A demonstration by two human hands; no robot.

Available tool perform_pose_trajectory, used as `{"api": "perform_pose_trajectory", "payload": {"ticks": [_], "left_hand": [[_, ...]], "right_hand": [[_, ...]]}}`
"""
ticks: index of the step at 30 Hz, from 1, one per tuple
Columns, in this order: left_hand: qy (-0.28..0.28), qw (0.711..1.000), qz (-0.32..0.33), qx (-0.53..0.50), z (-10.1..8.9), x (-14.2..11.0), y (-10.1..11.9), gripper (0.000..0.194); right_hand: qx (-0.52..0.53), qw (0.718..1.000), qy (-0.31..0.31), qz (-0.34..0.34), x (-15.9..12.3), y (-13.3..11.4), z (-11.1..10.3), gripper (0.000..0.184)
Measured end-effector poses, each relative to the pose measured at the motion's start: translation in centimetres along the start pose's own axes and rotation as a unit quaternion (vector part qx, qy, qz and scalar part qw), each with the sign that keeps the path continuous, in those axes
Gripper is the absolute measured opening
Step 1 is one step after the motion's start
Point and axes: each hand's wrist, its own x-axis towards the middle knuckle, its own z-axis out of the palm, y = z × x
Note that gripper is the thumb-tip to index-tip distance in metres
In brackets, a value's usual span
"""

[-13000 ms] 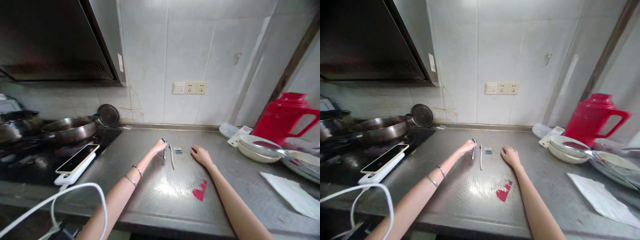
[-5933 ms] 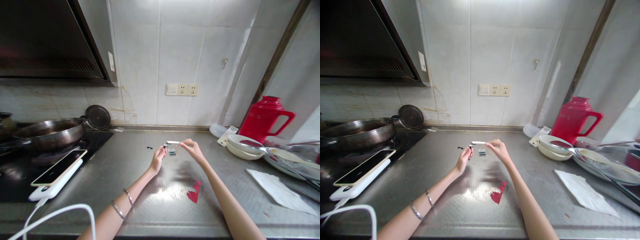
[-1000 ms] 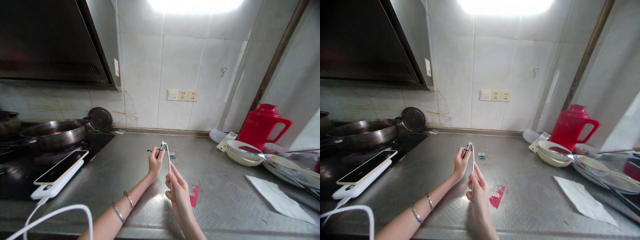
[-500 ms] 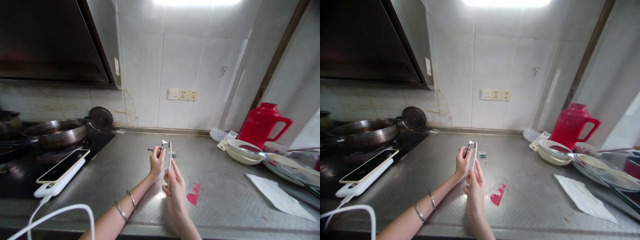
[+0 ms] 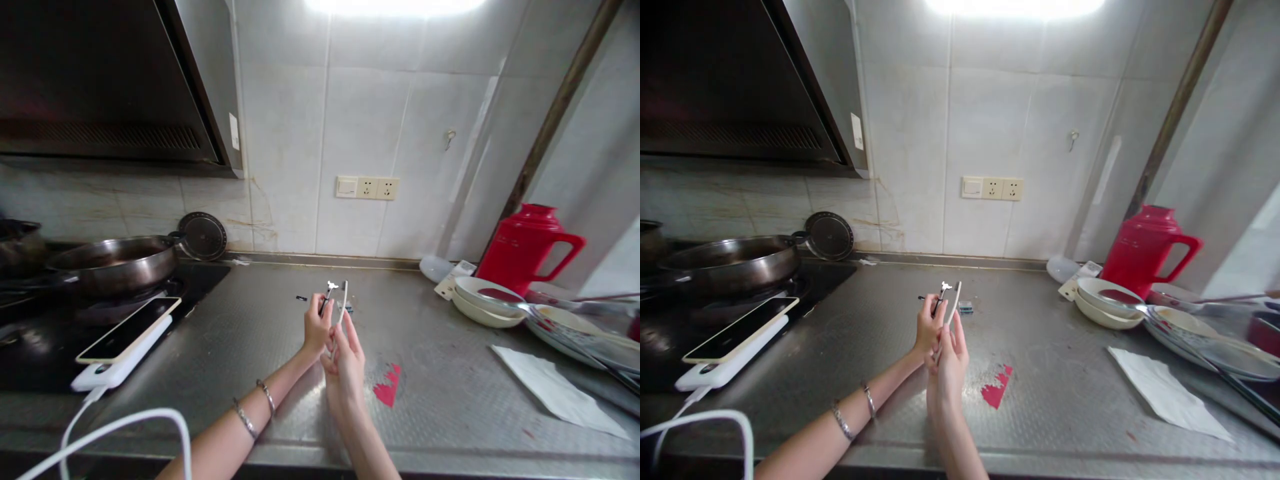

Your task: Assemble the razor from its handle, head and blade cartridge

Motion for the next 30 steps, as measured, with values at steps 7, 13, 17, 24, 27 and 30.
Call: {"api": "perform_pose_trajectory", "payload": {"ticks": [7,13,17,24,27,30], "left_hand": [[0.005,1.000,0.002,0.006,-0.1,0.2,-0.2,0.015],[-0.003,1.000,0.002,0.002,-0.1,-0.1,0.2,0.016],[0.012,1.000,-0.003,-0.013,0.0,0.1,-0.2,0.013],[0.025,0.999,-0.011,-0.042,-0.3,0.2,-0.2,0.013],[0.036,0.999,-0.012,-0.034,-0.3,0.3,-0.2,0.011],[0.042,0.999,-0.021,-0.002,-0.3,0.5,-0.4,0.011]], "right_hand": [[0.019,0.998,-0.025,0.050,-1.1,0.6,0.6,0.075],[0.022,1.000,-0.006,0.019,-0.7,-0.2,1.0,0.075],[0.005,0.999,-0.012,0.040,-1.0,0.3,0.9,0.076],[0.016,0.999,-0.025,0.031,-0.8,-0.1,1.2,0.074],[0.021,0.998,-0.033,0.057,-1.2,0.2,1.3,0.074],[0.005,0.995,-0.053,0.085,-2.1,0.5,1.0,0.069]]}}
